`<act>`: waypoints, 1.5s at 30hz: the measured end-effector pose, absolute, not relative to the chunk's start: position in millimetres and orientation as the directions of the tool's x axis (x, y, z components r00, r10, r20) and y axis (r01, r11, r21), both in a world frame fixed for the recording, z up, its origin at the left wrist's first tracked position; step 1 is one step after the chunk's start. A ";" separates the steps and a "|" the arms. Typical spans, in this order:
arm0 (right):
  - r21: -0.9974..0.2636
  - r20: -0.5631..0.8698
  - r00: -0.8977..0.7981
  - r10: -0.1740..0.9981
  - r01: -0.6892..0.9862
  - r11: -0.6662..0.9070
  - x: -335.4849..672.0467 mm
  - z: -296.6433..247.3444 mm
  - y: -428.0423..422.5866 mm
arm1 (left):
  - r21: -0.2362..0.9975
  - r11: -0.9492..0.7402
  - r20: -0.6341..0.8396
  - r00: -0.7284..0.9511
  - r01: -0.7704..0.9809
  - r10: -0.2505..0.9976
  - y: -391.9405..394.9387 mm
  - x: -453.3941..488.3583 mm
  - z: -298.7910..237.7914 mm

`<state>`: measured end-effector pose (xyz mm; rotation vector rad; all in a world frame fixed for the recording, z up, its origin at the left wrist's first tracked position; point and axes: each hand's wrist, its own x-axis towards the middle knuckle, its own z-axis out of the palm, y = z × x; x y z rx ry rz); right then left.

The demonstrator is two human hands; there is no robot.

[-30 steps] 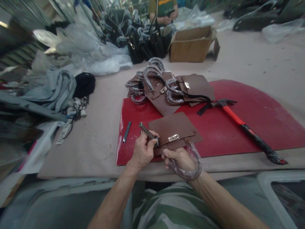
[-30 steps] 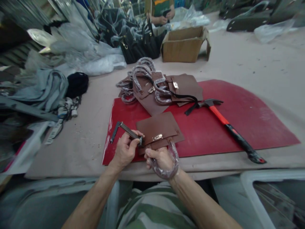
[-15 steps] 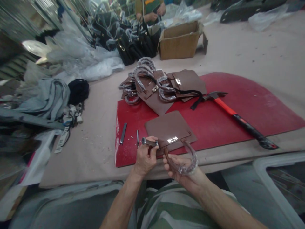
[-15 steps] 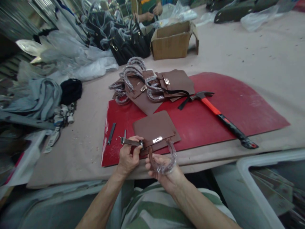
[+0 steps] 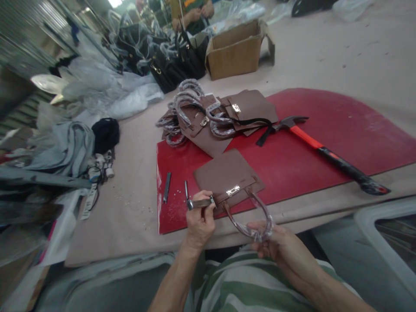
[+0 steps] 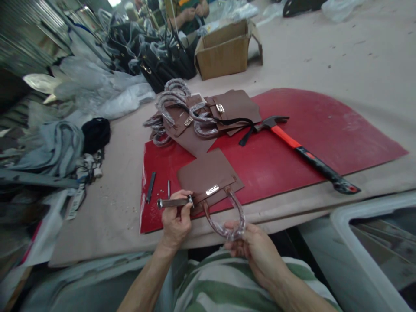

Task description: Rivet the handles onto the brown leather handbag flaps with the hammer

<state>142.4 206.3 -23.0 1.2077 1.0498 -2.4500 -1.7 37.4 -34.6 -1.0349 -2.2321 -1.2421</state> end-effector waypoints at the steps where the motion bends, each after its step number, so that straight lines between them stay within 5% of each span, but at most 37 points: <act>1: -0.536 -0.749 -0.657 0.086 0.525 -0.661 146.1 -24.4 209.4 | 0.561 0.341 0.634 -0.657 0.754 0.408 37.4 -1.2 -35.6; 5: -0.717 -0.661 -0.727 -0.184 0.685 -0.130 156.5 -7.3 232.4 | 0.573 0.331 0.627 -0.661 0.750 0.412 36.5 -0.1 -38.3; 9: -0.914 -0.299 -0.937 -0.178 0.228 0.335 128.1 35.3 258.6 | 0.564 0.354 0.622 -0.666 0.746 0.412 37.3 2.2 -38.1; 12: -0.820 0.152 -0.987 -0.058 -0.159 0.549 82.2 39.8 263.9 | 0.555 0.391 0.631 -0.678 0.735 0.378 39.4 6.5 -37.4; 15: -0.598 0.318 -0.941 -0.112 -0.291 0.747 43.5 14.2 259.2 | 0.561 0.411 0.637 -0.692 0.719 0.339 41.0 12.6 -38.8; 19: -0.509 0.288 -0.933 -0.217 -0.341 0.790 27.7 -18.2 255.6 | 0.582 0.449 0.621 -0.727 0.678 0.293 41.5 19.5 -43.3; 28: -0.517 0.365 -0.907 -0.211 -0.386 0.764 29.7 -23.1 257.8 | 0.610 0.443 0.597 -0.748 0.657 0.290 41.4 21.1 -46.4; 32: -0.494 0.369 -0.914 -0.171 -0.348 0.796 38.4 -22.4 251.0 | 0.715 0.361 0.569 -0.798 0.599 0.197 45.8 25.0 -41.0; 40: -0.541 0.424 -0.903 -0.066 -0.311 0.781 64.9 -21.4 251.1 | 0.989 -0.051 0.135 -0.984 0.142 -0.117 49.9 35.6 -21.4; 45: -0.561 0.452 -0.879 -0.154 -0.414 0.716 67.0 -20.6 265.5 | 0.951 -0.209 -0.246 -0.966 -0.226 -0.075 45.8 33.0 -5.5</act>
